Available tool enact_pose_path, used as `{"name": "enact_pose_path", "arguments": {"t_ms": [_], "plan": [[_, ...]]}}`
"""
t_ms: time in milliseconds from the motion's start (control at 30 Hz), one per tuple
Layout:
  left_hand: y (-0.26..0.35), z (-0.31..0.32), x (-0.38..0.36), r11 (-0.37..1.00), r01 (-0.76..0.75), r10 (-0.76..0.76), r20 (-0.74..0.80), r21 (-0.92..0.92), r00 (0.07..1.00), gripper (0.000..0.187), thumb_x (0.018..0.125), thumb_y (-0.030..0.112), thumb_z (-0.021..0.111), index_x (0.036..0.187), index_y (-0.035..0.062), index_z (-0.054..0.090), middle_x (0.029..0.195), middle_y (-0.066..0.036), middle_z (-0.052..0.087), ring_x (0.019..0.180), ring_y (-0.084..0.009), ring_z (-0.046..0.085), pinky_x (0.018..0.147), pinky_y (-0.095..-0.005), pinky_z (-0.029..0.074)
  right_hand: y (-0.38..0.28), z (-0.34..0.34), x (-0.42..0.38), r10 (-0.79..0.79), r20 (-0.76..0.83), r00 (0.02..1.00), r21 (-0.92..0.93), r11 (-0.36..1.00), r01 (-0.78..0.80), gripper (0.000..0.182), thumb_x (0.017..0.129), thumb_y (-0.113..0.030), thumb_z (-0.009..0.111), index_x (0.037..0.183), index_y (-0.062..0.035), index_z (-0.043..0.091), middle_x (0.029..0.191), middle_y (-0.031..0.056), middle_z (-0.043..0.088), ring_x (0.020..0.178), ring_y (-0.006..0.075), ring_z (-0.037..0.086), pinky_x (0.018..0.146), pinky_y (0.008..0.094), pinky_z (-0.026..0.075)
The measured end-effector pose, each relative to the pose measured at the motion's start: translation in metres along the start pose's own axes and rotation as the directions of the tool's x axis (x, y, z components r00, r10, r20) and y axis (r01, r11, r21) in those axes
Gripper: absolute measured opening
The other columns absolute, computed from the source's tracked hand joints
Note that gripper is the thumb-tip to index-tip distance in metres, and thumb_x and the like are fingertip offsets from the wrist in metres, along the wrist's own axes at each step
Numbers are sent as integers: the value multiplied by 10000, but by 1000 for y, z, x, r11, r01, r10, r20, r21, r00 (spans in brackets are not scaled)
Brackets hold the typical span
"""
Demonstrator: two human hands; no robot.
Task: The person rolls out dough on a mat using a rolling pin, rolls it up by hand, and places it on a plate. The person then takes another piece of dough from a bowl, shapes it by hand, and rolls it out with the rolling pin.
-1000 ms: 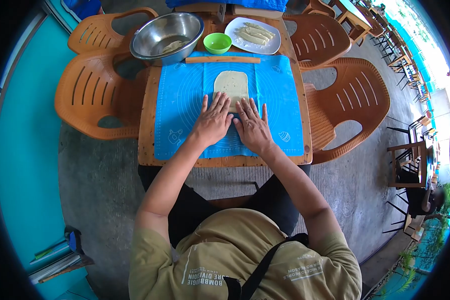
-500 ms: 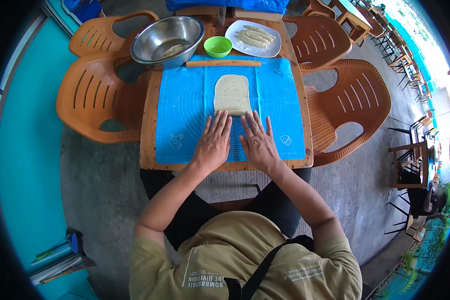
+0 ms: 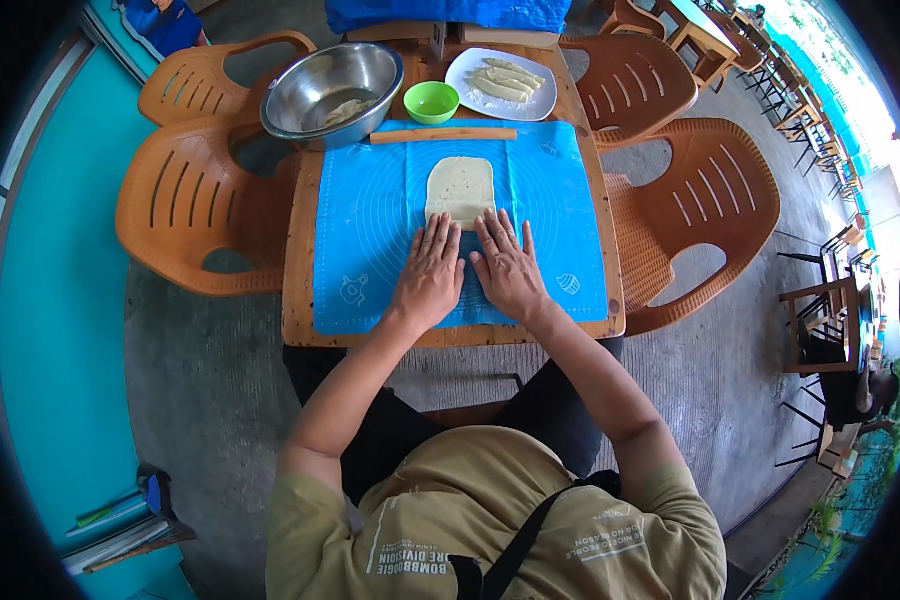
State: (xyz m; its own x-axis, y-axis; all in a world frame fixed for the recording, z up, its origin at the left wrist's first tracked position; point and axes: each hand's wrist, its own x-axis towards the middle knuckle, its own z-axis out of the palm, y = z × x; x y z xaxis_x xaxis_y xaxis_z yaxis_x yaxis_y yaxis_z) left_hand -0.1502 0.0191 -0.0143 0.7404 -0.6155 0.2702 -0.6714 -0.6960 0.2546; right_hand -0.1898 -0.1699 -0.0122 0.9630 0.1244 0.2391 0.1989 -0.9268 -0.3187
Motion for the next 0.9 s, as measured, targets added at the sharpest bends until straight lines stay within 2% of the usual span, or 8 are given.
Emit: {"name": "enact_pose_path", "arguments": {"t_ms": [433,733,800,900], "plan": [[-21,1,42,998,37,-41,81,54,996,608,1140,306,386,1622,-62,352,1712,-250,324,1630,-361,238,1340,-533,142,18,2,44,0,33,999,5,1000,0,637,1140,-441,376,1640,-48,404,1716,184,362,1634,363,222,1312,631,51],[-34,4,72,993,54,-69,144,105,987,652,1114,317,433,1638,-56,324,1737,-241,276,1645,-360,190,1335,-579,76,24,4,73,50,50,998,-7,999,-49,652,1139,-467,350,1644,-60,403,1722,190,346,1634,381,214,1309,639,22],[-36,0,79,991,77,-99,213,109,972,661,1106,313,441,1640,-57,318,1740,-241,269,1645,-368,186,1332,-589,71,24,2,76,62,55,997,-7,998,-62,653,1138,-466,350,1646,-60,400,1723,192,345,1633,386,214,1308,638,19],[-34,-3,74,994,81,-90,129,69,988,652,1099,287,457,1637,-56,324,1733,-248,279,1644,-371,187,1333,-584,79,23,-3,67,75,-7,997,31,997,-75,646,1134,-431,382,1641,-30,391,1709,202,365,1625,399,231,1308,638,42]]}}
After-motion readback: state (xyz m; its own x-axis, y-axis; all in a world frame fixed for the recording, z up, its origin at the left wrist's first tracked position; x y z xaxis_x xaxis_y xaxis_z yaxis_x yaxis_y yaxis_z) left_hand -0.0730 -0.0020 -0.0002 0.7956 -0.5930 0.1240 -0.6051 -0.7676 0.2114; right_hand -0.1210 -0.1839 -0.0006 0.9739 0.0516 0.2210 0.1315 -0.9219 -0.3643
